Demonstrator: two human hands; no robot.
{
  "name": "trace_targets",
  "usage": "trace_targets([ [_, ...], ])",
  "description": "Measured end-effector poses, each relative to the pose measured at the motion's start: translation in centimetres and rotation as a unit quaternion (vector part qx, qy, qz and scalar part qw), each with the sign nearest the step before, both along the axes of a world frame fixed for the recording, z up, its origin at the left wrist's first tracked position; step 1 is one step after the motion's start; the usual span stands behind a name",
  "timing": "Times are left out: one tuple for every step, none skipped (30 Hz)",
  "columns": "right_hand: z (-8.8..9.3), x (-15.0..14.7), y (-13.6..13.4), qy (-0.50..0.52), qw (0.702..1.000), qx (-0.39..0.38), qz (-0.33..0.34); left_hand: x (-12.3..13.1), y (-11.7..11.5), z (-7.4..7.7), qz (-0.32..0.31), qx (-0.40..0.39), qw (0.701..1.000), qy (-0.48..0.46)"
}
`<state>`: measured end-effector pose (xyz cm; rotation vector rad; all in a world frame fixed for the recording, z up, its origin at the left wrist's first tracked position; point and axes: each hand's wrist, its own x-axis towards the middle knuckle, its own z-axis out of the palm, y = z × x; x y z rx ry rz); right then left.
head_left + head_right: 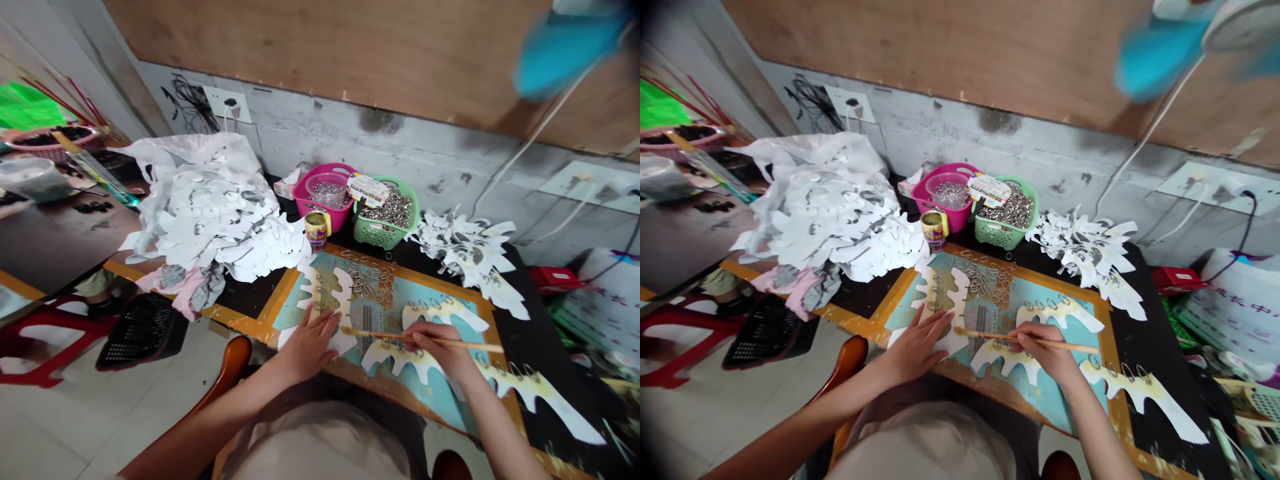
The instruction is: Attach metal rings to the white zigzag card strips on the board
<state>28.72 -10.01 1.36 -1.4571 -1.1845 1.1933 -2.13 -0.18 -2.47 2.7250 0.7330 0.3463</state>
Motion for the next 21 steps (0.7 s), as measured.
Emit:
trace_targets([
  [0.2,0.0,0.2,-0.003,1.000,-0.001,0.012,0.0,-0.1,-0.1,0.000,0.012,1.000,-0.005],
  [0.3,0.0,0.4,-0.003,1.000,-0.001,0.014,0.0,-0.4,-0.2,0.000,0.027,1.000,-0.011],
  [0.4,-0.1,0.6,-0.004,1.000,0.002,0.007,0.0,-0.7,-0.5,0.003,0.044,0.999,-0.019],
  [0.5,-0.1,0.7,-0.006,1.000,0.003,-0.002,-0.1,-1.1,-0.8,0.003,0.067,0.997,-0.032],
  [0.5,-0.1,0.8,-0.009,1.000,0.004,-0.009,-0.1,-1.6,-1.1,0.001,0.091,0.995,-0.050],
  [0.5,-0.1,0.8,-0.011,1.000,0.004,-0.010,-0.2,-2.1,-1.5,-0.007,0.116,0.991,-0.070],
  [0.4,-0.1,0.8,-0.012,1.000,0.004,-0.005,-0.3,-2.6,-1.9,-0.018,0.137,0.986,-0.090],
  [0.4,-0.1,0.7,-0.010,1.000,0.002,0.005,-0.4,-3.0,-2.1,-0.030,0.151,0.982,-0.106],
  [0.4,0.0,0.6,-0.007,1.000,-0.001,0.016,-0.6,-3.4,-2.3,-0.039,0.156,0.980,-0.115],
  [0.4,0.1,0.5,-0.003,1.000,-0.005,0.027,-0.7,-3.7,-2.4,-0.042,0.151,0.981,-0.118],
  [0.4,0.2,0.4,0.000,0.999,-0.009,0.034,-0.8,-3.9,-2.4,-0.041,0.140,0.982,-0.118],
  [0.4,0.3,0.4,0.002,0.999,-0.013,0.035,-0.8,-3.9,-2.3,-0.038,0.129,0.984,-0.118],
  [0.4,0.3,0.3,0.003,1.000,-0.014,0.027,-0.8,-3.9,-2.1,-0.035,0.117,0.986,-0.117],
  [0.4,0.2,0.3,0.003,1.000,-0.011,0.012,-0.8,-3.9,-2.0,-0.034,0.107,0.987,-0.116],
  [0.4,0.1,0.3,0.002,1.000,-0.006,-0.003,-0.8,-3.8,-1.8,-0.034,0.100,0.987,-0.118],
  [0.4,0.0,0.4,0.001,1.000,-0.002,-0.011,-0.7,-3.7,-1.7,-0.034,0.094,0.988,-0.119],
  [0.4,-0.1,0.4,0.001,1.000,-0.002,-0.006,-0.7,-3.6,-1.7,-0.034,0.089,0.989,-0.117],
  [0.5,-0.1,0.5,0.000,1.000,-0.007,0.012,-0.7,-3.6,-1.6,-0.033,0.082,0.989,-0.114],
  [0.5,-0.1,0.5,-0.001,0.999,-0.013,0.032,-0.7,-3.5,-1.6,-0.030,0.078,0.990,-0.109],
  [0.6,0.1,0.6,-0.005,0.999,-0.017,0.042,-0.7,-3.5,-1.6,-0.026,0.076,0.991,-0.103],
  [0.7,0.3,0.6,-0.011,0.999,-0.014,0.039,-0.7,-3.6,-1.6,-0.023,0.078,0.992,-0.094],
])
